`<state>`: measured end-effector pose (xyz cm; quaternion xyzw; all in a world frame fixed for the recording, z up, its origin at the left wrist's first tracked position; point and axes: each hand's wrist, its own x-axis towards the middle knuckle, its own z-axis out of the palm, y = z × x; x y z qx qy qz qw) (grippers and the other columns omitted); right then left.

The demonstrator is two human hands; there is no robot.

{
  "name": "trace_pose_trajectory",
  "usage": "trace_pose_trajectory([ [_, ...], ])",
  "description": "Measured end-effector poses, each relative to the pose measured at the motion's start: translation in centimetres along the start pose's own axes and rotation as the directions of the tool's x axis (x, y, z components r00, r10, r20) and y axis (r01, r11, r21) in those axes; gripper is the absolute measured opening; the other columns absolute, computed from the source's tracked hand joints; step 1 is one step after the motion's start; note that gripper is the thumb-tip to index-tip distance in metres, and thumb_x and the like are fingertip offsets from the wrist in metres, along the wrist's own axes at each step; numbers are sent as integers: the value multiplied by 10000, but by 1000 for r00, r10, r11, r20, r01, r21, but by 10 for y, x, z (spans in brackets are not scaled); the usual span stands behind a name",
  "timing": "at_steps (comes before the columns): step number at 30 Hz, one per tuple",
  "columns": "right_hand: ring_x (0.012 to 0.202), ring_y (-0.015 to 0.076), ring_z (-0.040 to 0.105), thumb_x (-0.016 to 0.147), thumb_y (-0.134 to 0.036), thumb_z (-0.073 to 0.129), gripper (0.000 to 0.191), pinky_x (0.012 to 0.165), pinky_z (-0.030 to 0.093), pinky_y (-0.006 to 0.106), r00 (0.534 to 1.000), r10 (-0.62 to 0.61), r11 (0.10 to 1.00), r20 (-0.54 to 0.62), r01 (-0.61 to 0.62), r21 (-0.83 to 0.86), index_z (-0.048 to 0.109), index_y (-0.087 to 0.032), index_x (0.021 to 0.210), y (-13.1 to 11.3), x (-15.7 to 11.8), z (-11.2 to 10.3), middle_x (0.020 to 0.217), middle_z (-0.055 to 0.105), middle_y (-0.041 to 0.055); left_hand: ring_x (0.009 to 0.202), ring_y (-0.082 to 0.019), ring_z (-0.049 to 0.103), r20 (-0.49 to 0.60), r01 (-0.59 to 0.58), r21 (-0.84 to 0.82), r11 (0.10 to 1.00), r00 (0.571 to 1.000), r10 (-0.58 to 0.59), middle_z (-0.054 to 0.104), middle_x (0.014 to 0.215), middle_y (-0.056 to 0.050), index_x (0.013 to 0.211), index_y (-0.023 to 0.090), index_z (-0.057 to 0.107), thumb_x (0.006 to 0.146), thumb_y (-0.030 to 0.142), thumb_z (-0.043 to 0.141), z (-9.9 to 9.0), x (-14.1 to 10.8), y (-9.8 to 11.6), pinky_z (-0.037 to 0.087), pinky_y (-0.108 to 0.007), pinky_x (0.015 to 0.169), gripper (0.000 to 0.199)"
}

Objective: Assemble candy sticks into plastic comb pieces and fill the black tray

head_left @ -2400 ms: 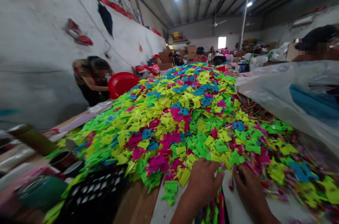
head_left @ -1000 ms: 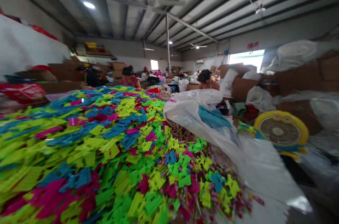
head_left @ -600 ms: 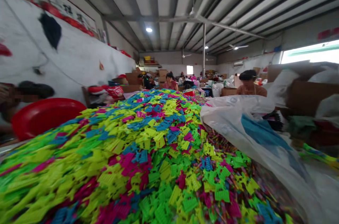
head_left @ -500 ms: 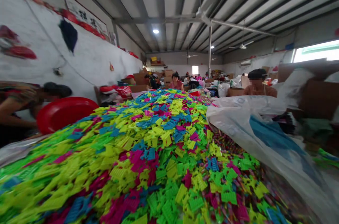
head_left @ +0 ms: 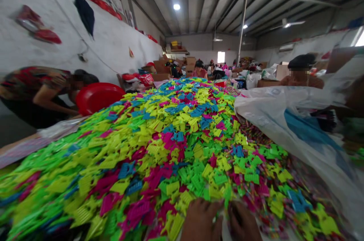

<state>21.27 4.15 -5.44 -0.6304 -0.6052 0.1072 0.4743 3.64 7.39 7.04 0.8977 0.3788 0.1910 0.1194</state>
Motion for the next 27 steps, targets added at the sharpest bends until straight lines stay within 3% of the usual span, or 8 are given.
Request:
trace_pose_trajectory([
  [3,732,200,581,921,-403,430,282,666,505,321,992,123,992,-20,-122,30,573,-187,809,-8,-7,-12,793,609,70,935,-240,614,48,31,40,999,998,-33,711,951,-51,1115,271,646,901,292,476,-8,6,8,478,-406,833,275],
  [5,748,224,589,853,-432,501,259,689,502,353,984,178,983,15,-178,51,563,-184,813,-17,-10,-21,807,616,79,953,-234,613,63,24,58,998,998,-28,710,964,-62,1082,237,654,928,315,429,-11,10,9,462,-393,840,284],
  [8,669,211,623,843,-476,510,328,613,510,323,907,356,878,224,-406,253,542,-169,953,-28,-17,-29,769,652,66,991,-217,608,64,-4,52,999,998,1,712,1010,-55,1076,203,642,947,327,398,-9,15,7,438,-376,884,302],
  [11,636,197,632,826,-500,537,355,621,516,306,842,414,757,347,-530,383,551,-165,943,-36,-25,-30,698,656,44,995,-212,610,72,-15,44,999,997,12,708,1067,-38,1087,194,635,948,319,396,-4,16,4,429,-368,902,304],
  [14,643,181,627,825,-477,557,341,627,508,289,845,413,711,340,-532,459,565,-161,955,-41,-29,-29,711,658,30,995,-217,610,91,-10,50,999,996,5,706,1081,-38,1128,193,621,947,332,394,-4,17,4,426,-370,898,322],
  [16,673,177,630,843,-450,553,305,652,503,283,861,385,736,331,-503,454,585,-161,938,-42,-28,-28,733,666,29,989,-216,609,108,-16,53,998,994,10,707,1077,-34,1125,199,622,948,334,390,-4,18,4,424,-370,891,321],
  [21,719,181,632,854,-412,540,267,674,477,262,876,336,874,345,-427,232,647,-169,818,-44,-19,-27,740,682,22,972,-219,604,113,-16,64,998,994,8,708,1050,-29,1092,196,632,948,314,385,-5,20,5,419,-374,884,309],
  [27,621,178,605,838,-438,537,294,603,447,254,848,409,892,338,-450,51,672,-181,789,-51,-18,-35,611,643,1,986,-217,594,103,-12,54,998,995,7,701,1081,-30,1119,202,619,950,330,386,-3,19,4,414,-371,886,316],
])
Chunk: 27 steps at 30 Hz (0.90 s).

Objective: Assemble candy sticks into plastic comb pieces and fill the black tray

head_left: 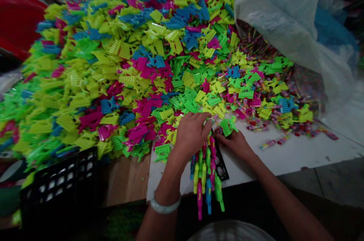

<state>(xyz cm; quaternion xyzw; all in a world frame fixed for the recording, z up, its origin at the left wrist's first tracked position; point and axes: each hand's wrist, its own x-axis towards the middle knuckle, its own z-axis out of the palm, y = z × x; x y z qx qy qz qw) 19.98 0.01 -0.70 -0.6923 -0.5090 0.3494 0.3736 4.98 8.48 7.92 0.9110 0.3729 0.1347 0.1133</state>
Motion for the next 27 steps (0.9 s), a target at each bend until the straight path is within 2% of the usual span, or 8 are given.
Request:
trace_pose_trajectory([
  [2,615,179,608,825,-439,549,283,603,452,257,1000,4,1000,-13,-4,21,675,-187,796,-2,-8,0,617,649,4,992,-216,591,-5,5,-6,1000,1000,-5,699,1086,-29,1118,201,620,952,336,382,0,0,-1,411,-370,889,320],
  [7,435,141,545,817,-418,539,249,483,433,243,994,68,982,83,-81,169,665,-206,848,-4,-32,8,550,611,-26,995,-216,596,8,-1,-11,1000,1000,1,699,1095,-27,1111,197,623,951,323,383,0,0,-1,412,-370,884,315],
  [12,404,145,532,803,-414,558,221,443,423,238,988,95,974,119,-117,192,660,-218,818,1,-49,17,482,559,-41,996,-218,600,7,2,-6,1000,1000,-2,700,1094,-30,1110,189,626,952,326,378,0,1,0,408,-373,893,324],
  [15,415,146,545,819,-385,540,203,468,445,243,992,64,980,110,-83,181,650,-215,826,9,-53,22,511,573,-35,995,-216,602,11,-8,0,1000,1000,8,701,1089,-34,1111,187,623,954,329,375,0,1,0,405,-371,897,326],
  [20,606,178,622,858,-323,492,192,615,494,271,989,-139,990,40,139,7,650,-216,846,18,-53,24,704,651,20,966,-210,609,0,-9,6,1000,1000,9,709,1062,-36,1100,190,628,951,331,378,1,0,0,405,-364,887,323],
  [23,816,216,641,843,-208,492,189,705,499,284,964,-265,954,40,268,-136,629,-192,972,14,-56,32,906,659,72,963,-209,611,-10,-9,5,1000,1000,10,711,1046,-38,1101,188,627,951,324,373,3,1,-1,407,-365,896,325],
  [25,833,222,631,819,-136,486,277,679,493,282,963,-263,926,58,269,-264,588,-171,1075,10,-61,42,970,635,95,970,-211,609,-8,-15,3,1000,1000,15,710,1049,-42,1104,186,627,954,322,364,3,2,-1,409,-372,908,332],
  [27,780,207,621,819,-101,468,306,622,477,268,975,-213,906,62,221,-361,567,-162,1102,7,-66,48,969,616,96,1021,-227,594,-12,-5,20,1000,1000,5,696,1099,-52,1110,193,627,961,342,345,1,0,0,400,-402,941,352],
])
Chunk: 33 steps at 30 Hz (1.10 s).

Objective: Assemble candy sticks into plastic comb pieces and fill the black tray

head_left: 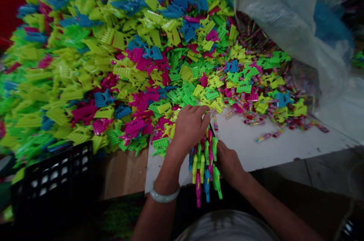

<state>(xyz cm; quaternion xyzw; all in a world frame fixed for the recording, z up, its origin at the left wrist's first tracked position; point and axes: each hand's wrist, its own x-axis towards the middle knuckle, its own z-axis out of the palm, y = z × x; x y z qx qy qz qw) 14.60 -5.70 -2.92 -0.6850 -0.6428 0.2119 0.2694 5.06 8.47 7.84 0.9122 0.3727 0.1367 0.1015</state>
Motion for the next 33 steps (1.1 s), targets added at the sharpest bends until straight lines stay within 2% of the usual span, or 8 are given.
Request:
trace_pose_trajectory([
  [4,834,173,606,848,-88,444,253,702,477,245,995,-92,991,43,87,101,585,-196,1029,8,8,-23,945,611,52,1307,-321,401,-61,38,85,996,998,-33,530,1371,-112,1248,186,546,936,499,358,-7,-13,14,218,-581,1086,480],
  [6,925,184,594,881,-126,452,244,785,473,267,992,-90,990,-86,99,101,574,-200,1078,23,23,-49,985,616,56,1383,-344,288,-38,-7,93,996,999,11,420,1461,-135,1327,182,472,900,572,384,-9,-23,23,136,-628,1105,585],
  [8,990,230,573,919,-190,458,225,813,463,317,948,34,996,-318,-58,-64,564,-168,1116,40,46,-75,1048,605,105,1406,-350,242,-1,-46,88,995,999,46,360,1497,-138,1356,193,441,881,601,399,-7,-30,30,120,-643,1106,627],
  [10,1015,277,556,927,-234,488,234,794,455,351,889,150,928,-433,-278,-248,566,-133,1123,53,69,-93,1095,584,161,1410,-350,237,6,-35,98,995,999,35,346,1504,-140,1353,203,449,887,582,406,-5,-32,33,113,-653,1105,602],
  [14,871,260,593,936,-224,489,200,679,435,319,899,262,801,-350,-405,-441,586,-111,1070,60,87,-96,1003,609,176,1400,-340,269,-18,24,125,992,1000,-22,366,1495,-134,1314,199,500,917,496,406,-2,-26,27,124,-639,1114,505],
  [20,915,269,594,917,-252,521,277,680,444,322,955,125,846,-268,-244,-475,575,-130,1159,56,52,-89,1004,636,136,1391,-312,296,-54,23,135,991,998,-16,380,1493,-97,1292,233,523,921,492,390,-2,-28,22,137,-607,1129,472],
  [24,955,240,595,928,-255,517,185,776,453,320,985,93,913,-147,-144,-382,655,-163,1010,55,36,-96,1004,653,101,1387,-299,309,-33,31,141,989,999,-26,389,1489,-85,1280,253,536,925,482,374,-3,-28,23,155,-600,1126,453],
  [33,864,249,616,889,-254,517,133,648,443,314,956,239,878,-173,-288,-382,605,-157,913,59,5,-103,935,632,109,1362,-302,350,-31,40,138,990,999,-36,409,1477,-77,1261,251,556,924,452,381,-2,-26,23,160,-591,1124,430],
])
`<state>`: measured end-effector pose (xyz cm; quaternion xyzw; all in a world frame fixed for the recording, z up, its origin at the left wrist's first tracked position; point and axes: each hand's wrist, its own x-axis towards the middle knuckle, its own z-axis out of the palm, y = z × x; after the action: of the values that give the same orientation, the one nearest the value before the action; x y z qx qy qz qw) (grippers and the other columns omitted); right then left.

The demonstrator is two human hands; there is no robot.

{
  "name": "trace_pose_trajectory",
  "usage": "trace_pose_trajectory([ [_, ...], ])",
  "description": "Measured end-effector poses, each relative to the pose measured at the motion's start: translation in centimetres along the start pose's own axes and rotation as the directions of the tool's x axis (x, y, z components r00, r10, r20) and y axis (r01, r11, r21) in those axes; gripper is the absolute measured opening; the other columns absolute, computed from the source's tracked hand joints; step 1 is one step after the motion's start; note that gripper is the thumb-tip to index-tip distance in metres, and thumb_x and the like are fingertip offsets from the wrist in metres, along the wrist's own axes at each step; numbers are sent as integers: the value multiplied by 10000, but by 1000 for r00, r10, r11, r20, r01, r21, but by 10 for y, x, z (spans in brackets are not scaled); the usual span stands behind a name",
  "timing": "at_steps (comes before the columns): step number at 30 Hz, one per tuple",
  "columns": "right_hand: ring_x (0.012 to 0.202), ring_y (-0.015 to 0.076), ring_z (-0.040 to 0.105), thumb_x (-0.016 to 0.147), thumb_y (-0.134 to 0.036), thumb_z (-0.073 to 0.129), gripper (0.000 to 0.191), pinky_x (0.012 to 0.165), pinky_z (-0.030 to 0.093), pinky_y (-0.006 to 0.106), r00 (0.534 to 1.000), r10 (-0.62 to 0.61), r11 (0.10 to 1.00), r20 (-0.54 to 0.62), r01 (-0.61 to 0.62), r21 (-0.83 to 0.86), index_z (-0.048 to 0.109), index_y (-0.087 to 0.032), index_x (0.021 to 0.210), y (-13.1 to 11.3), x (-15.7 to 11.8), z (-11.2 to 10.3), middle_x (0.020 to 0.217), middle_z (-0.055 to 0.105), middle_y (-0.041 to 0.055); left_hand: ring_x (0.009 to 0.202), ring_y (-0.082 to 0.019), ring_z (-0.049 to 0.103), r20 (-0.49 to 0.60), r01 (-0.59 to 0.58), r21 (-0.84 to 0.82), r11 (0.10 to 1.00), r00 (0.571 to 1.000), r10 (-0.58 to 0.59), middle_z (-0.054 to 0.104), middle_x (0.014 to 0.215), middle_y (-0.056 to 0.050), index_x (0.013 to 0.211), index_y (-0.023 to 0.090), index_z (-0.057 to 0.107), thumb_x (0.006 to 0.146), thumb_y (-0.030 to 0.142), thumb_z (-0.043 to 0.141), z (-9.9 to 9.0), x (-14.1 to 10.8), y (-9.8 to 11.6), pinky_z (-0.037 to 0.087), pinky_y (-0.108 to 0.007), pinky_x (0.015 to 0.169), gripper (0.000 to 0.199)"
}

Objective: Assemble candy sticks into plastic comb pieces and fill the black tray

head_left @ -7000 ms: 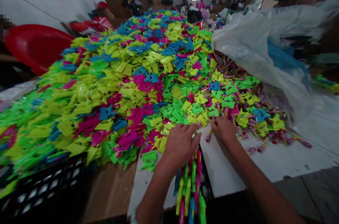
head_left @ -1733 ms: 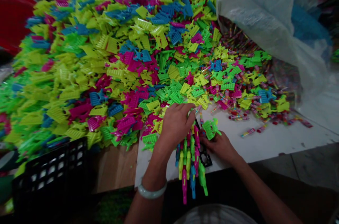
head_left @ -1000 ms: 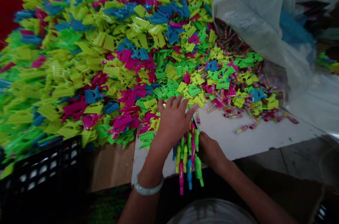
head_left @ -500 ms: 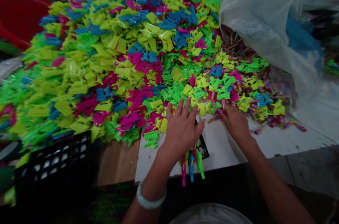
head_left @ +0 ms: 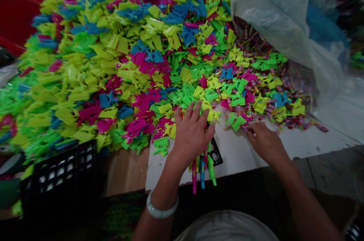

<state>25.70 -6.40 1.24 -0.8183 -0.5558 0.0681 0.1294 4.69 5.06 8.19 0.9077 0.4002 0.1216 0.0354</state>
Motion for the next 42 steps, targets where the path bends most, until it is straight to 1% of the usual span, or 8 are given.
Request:
trace_pose_trajectory([
  [3,711,194,630,857,-292,528,116,617,455,293,998,40,944,57,-56,326,569,-188,887,-2,-7,4,841,647,48,1370,-301,334,1,-10,2,1000,1000,10,406,1479,-73,1272,256,548,927,456,376,0,0,0,148,-595,1125,434],
  [7,487,133,572,829,-356,532,177,477,445,243,968,-34,585,249,-182,790,491,-213,925,-27,-11,17,654,595,-40,1380,-305,319,15,-25,10,1000,1000,25,397,1484,-78,1268,262,554,928,443,377,0,1,0,154,-602,1117,424],
  [14,588,168,629,830,-399,588,220,586,521,285,929,-193,270,315,-258,927,550,-187,875,-69,-24,38,649,643,0,1382,-312,314,11,-33,0,999,999,33,390,1488,-80,1253,259,567,928,418,380,0,1,1,152,-618,1110,407],
  [23,747,200,625,827,-188,565,50,667,486,279,989,-148,764,27,97,638,590,-188,870,-88,-36,59,821,643,47,1386,-307,308,7,-31,-1,1000,999,32,385,1492,-81,1243,261,574,931,431,365,2,2,-1,145,-617,1113,412],
  [27,690,205,620,819,-46,477,253,589,466,293,965,-193,943,178,132,306,566,-138,1037,-96,-44,64,983,623,114,1379,-317,317,16,-31,1,1000,999,31,376,1495,-92,1248,249,572,931,420,367,0,1,0,149,-628,1106,414],
  [33,861,172,607,840,-42,509,243,697,463,240,895,-410,872,177,328,364,554,-178,1037,-75,-17,37,983,600,50,1371,-321,333,2,-31,-5,1000,1000,31,397,1483,-94,1231,249,583,924,425,389,1,1,-1,164,-624,1107,404],
  [38,763,196,607,936,-287,527,229,525,378,251,997,-81,994,8,82,-70,543,-203,1148,-47,2,24,1031,552,92,1395,-327,287,-9,-15,0,1000,1000,15,375,1492,-114,1307,233,512,927,488,365,-1,-1,1,130,-637,1114,480],
  [42,736,198,609,923,-343,557,166,513,348,254,995,-70,984,67,80,-156,566,-186,978,-44,-15,32,965,579,82,1424,-379,180,-21,43,6,999,999,-43,330,1508,-152,1355,217,454,898,574,372,-6,-14,11,64,-694,1088,585],
])
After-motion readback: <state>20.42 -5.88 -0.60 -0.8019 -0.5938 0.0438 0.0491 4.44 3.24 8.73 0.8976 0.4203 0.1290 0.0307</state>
